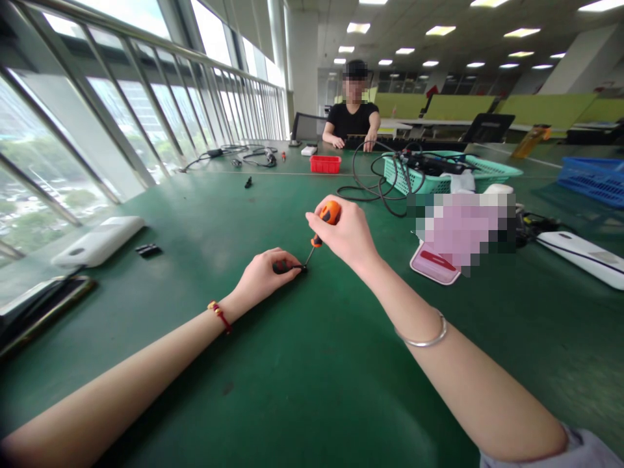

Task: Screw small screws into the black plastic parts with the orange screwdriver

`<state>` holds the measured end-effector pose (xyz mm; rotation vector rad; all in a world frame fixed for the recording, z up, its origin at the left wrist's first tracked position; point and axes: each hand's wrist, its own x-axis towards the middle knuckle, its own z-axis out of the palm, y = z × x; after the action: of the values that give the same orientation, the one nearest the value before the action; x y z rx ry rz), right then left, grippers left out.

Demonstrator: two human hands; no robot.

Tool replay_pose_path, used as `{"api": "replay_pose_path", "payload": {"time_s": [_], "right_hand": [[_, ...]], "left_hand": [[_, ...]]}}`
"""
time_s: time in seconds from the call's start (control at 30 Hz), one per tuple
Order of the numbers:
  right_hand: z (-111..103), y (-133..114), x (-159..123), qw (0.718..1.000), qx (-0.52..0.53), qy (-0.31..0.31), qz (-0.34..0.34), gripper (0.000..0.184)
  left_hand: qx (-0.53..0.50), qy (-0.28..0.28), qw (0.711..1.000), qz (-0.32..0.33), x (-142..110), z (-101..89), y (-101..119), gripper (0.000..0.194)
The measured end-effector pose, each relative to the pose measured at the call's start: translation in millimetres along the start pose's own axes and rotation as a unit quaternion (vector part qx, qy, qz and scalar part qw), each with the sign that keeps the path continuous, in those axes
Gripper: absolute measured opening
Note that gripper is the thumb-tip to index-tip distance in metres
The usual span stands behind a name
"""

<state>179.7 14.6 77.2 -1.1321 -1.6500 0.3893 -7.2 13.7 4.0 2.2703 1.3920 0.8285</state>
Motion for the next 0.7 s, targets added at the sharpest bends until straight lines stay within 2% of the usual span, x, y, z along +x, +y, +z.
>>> {"api": "replay_pose_path", "payload": {"time_s": [0.07, 0.2, 0.33, 0.4, 0.5, 0.6, 0.7], "right_hand": [[-0.2, 0.4, 0.2, 0.999, 0.034, -0.018, -0.009, 0.014], [2.6, 5.0, 0.0, 0.995, 0.073, -0.072, -0.007, 0.02], [5.7, 4.1, -3.4, 1.0, -0.007, -0.015, 0.014, 0.031], [5.4, 1.9, -4.2, 1.0, -0.016, -0.004, 0.011, 0.029], [3.5, 1.1, -3.0, 0.999, 0.029, -0.019, 0.002, 0.015], [2.3, 4.0, -1.3, 0.995, 0.082, -0.048, -0.013, 0.024], [3.5, 6.3, -2.2, 0.997, 0.06, -0.047, -0.004, 0.024]], "left_hand": [[0.0, 0.001, 1.0, 0.0, -0.1, 0.1, -0.3, 0.016], [-0.006, 0.001, 1.0, 0.004, 0.2, 0.3, -0.6, 0.015], [-0.008, 0.0, 1.0, 0.004, 0.4, 0.1, -0.3, 0.015], [-0.009, 0.0, 1.0, 0.001, 0.3, -0.1, 0.0, 0.015], [-0.009, -0.001, 1.0, -0.001, 0.3, -0.3, 0.0, 0.015], [-0.006, -0.002, 1.0, 0.0, 0.8, -0.4, -0.7, 0.015], [-0.005, 0.0, 1.0, 0.006, 1.4, -0.8, -1.3, 0.015]]}}
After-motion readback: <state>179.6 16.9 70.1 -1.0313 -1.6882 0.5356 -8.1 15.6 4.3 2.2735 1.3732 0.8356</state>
